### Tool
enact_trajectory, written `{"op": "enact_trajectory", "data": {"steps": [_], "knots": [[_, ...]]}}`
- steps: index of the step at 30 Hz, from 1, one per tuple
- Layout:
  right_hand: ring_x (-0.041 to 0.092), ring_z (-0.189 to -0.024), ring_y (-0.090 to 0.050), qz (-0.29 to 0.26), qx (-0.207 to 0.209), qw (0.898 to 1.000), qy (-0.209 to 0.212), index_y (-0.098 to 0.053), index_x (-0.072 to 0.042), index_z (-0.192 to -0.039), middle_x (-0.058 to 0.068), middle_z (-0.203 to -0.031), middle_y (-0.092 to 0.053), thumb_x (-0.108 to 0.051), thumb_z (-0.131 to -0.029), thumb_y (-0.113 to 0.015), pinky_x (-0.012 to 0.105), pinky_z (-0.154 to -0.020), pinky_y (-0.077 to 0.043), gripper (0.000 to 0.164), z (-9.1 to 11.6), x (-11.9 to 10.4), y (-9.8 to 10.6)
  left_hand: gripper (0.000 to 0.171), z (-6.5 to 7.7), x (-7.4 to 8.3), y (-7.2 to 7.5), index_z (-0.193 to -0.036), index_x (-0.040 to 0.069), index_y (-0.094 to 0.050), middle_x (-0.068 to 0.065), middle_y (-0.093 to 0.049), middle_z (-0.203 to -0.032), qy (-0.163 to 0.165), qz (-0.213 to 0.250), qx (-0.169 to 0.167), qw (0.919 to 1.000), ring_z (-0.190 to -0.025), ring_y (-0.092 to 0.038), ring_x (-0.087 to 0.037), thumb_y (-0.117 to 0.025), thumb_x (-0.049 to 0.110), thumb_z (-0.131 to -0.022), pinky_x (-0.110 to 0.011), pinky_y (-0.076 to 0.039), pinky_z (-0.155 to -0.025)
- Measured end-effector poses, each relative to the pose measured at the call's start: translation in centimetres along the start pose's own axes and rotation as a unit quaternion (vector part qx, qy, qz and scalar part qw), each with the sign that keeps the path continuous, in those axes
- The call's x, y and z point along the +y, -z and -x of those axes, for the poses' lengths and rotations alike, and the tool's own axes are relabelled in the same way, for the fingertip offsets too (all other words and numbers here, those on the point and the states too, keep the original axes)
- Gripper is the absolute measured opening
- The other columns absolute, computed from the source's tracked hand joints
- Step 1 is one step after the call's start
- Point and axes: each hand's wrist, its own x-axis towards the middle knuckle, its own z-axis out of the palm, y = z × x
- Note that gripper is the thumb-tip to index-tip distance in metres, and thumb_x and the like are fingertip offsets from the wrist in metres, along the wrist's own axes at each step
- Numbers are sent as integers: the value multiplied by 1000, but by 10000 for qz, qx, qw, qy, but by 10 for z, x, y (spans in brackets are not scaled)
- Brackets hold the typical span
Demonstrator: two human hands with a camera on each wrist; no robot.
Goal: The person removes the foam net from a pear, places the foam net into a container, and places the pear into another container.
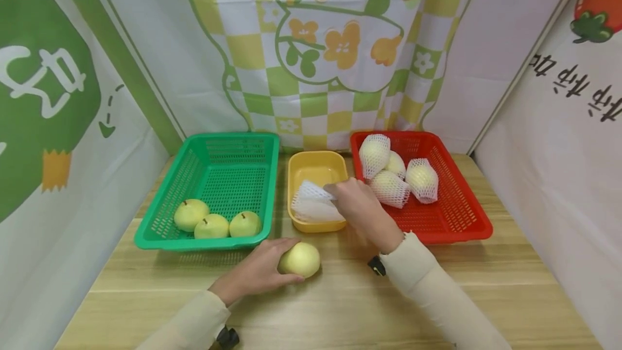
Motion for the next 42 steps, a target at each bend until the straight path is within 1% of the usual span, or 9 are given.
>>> {"op": "enact_trajectory", "data": {"steps": [3, 6, 17, 22, 26, 34, 36, 38, 42], "knots": [[34, -65, -70, 340, 204, 9989, -252, -72, -12, -87, 10, -74, -71, 1, -94, -69, 48, -52, -60, 15, -9, 0, -17, 79, 0, -1, 0, -142, -4, -60, -19, -73, -132, -1, -7, 0, 10000, -119, -73, -32, -88, 43, -85, -46, -62, -98], [38, -68, -72, 694, 335, 9960, -447, -73, -8, -90, 13, -79, -74, 1, -97, -63, 50, -54, -62, 16, -17, 0, -34, 79, 0, -1, 0, -143, -4, -60, -19, -73, -132, 14, 10, -5, 10000, -120, -73, -32, -87, 44, -85, -47, -62, -99], [29, -68, -73, 1339, 105, 9896, -517, -76, -8, -85, 9, -81, -77, -2, -99, -61, 42, -53, -61, 21, -38, -3, -79, 75, -1, 2, -2, -142, -1, -62, -15, -74, -131, -15, 129, 41, 9999, -117, -73, -28, -89, 40, -84, -43, -63, -97], [28, -72, -74, 1379, -451, 9890, -286, -79, -14, -85, 7, -83, -78, -3, -99, -62, 42, -59, -64, 25, -39, -5, -88, 76, -1, 3, -2, -142, -1, -62, -15, -74, -131, 2, 161, 6, 9999, -117, -74, -27, -89, 40, -84, -42, -63, -97], [30, -79, -75, 1193, -960, 9874, -388, -80, -15, -94, 9, -92, -79, -6, -101, -61, 46, -65, -66, 22, -38, -6, -90, 77, -1, 2, -2, -142, -1, -61, -16, -73, -133, 14, 142, -8, 9999, -119, -73, -28, -89, 40, -84, -43, -63, -99], [28, -82, -75, 893, -1366, 9861, -327, -78, -9, -92, 12, -92, -78, -8, -101, -64, 43, -68, -66, 17, -35, -6, -86, 76, -2, 2, 0, -142, -2, -61, -16, -73, -133, 14, 89, -58, 9999, -120, -73, -29, -89, 41, -84, -44, -62, -99], [29, -90, -76, 549, -1829, 9807, -428, -78, -6, -96, 14, -99, -78, -19, -104, -63, 44, -76, -67, 21, -37, -6, -81, 76, -3, 3, 0, -142, -2, -61, -17, -73, -133, 7, 121, -77, 9999, -120, -73, -29, -89, 40, -85, -44, -63, -99], [31, -110, -74, 165, -2415, 9678, -686, -76, -2, -109, 17, -118, -76, -36, -108, -57, 47, -92, -64, 38, -38, -7, -76, 75, -3, 3, 0, -141, -2, -62, -17, -73, -133, -2, 138, -98, 9999, -120, -73, -29, -89, 40, -85, -44, -63, -98], [33, -156, -40, -489, -3326, 9323, -1337, -52, 1, -152, 20, -165, -44, -67, -107, -38, 54, -127, -38, 83, -38, -11, -69, 75, -3, 3, 0, -141, -2, -62, -17, -73, -133, -12, 116, -111, 9999, -119, -73, -29, -88, 40, -85, -43, -63, -97]]}}
